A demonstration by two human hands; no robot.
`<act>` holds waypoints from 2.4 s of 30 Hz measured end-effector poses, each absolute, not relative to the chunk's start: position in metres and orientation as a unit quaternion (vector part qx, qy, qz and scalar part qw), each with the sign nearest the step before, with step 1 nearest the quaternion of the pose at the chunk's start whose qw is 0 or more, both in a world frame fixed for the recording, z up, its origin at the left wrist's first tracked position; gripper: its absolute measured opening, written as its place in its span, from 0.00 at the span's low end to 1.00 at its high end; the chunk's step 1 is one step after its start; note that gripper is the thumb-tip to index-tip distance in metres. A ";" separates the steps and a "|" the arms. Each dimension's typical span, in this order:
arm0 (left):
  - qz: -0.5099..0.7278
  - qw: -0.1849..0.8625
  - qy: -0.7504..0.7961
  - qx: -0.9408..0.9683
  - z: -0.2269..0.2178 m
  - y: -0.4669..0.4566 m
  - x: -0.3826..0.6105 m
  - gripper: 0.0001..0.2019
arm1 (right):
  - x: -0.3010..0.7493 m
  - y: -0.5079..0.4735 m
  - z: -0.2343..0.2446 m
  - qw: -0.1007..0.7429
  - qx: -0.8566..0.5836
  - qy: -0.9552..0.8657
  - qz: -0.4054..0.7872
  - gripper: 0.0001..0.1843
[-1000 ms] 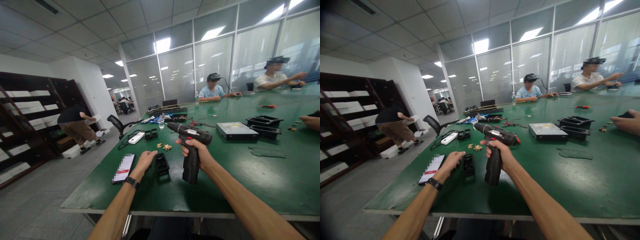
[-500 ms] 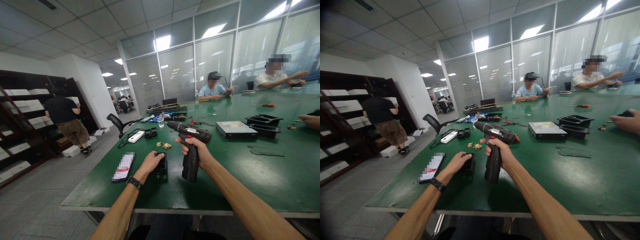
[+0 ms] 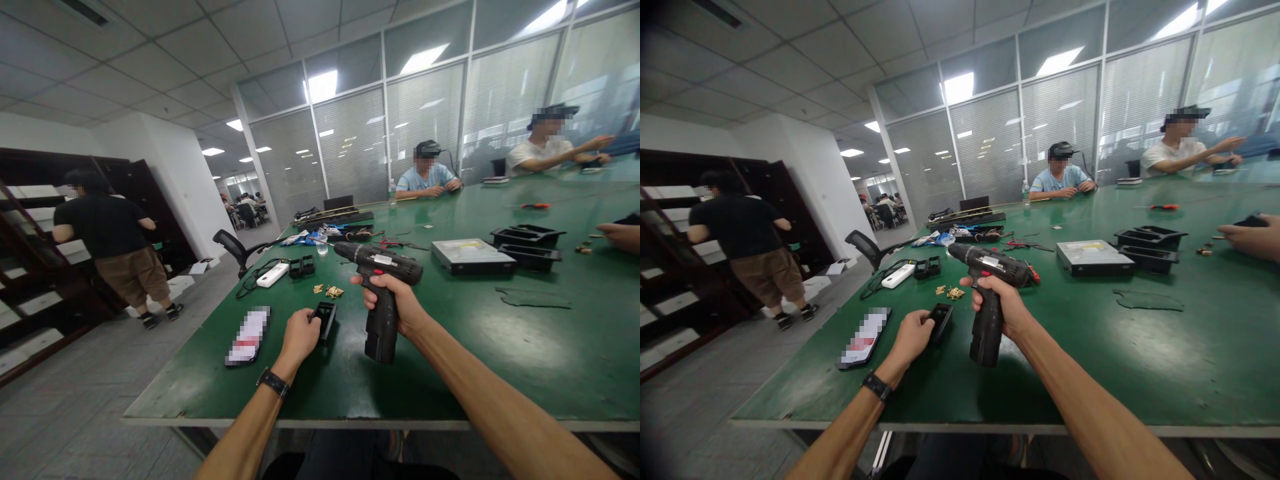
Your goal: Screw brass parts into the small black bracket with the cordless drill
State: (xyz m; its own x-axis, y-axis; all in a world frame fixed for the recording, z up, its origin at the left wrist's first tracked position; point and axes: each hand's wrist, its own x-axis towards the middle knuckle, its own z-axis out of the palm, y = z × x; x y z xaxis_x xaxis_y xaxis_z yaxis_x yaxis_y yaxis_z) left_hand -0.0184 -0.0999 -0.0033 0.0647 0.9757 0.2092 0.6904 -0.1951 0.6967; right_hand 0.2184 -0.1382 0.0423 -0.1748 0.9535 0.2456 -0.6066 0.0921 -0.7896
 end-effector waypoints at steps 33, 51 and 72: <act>0.671 0.394 0.443 0.445 0.002 -0.030 -0.015 0.16 | 0.214 -0.139 0.039 0.608 -0.237 -0.423 0.629 0.10; 0.591 0.622 0.432 0.279 0.027 -0.034 -0.026 0.07 | 0.215 -0.139 0.040 0.591 -0.248 -0.423 0.640 0.14; 0.590 0.528 0.433 0.430 0.010 -0.033 -0.017 0.12 | 0.216 -0.137 0.040 0.600 -0.245 -0.411 0.642 0.12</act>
State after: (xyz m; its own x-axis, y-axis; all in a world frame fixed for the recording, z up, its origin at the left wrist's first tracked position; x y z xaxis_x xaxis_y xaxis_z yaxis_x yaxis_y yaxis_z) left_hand -0.0166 -0.0326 0.0097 -0.0718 0.9962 0.0499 -0.2511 -0.0665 0.9657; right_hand 0.2162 -0.1370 0.0397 -0.1612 0.9706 0.1787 -0.5685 0.0567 -0.8207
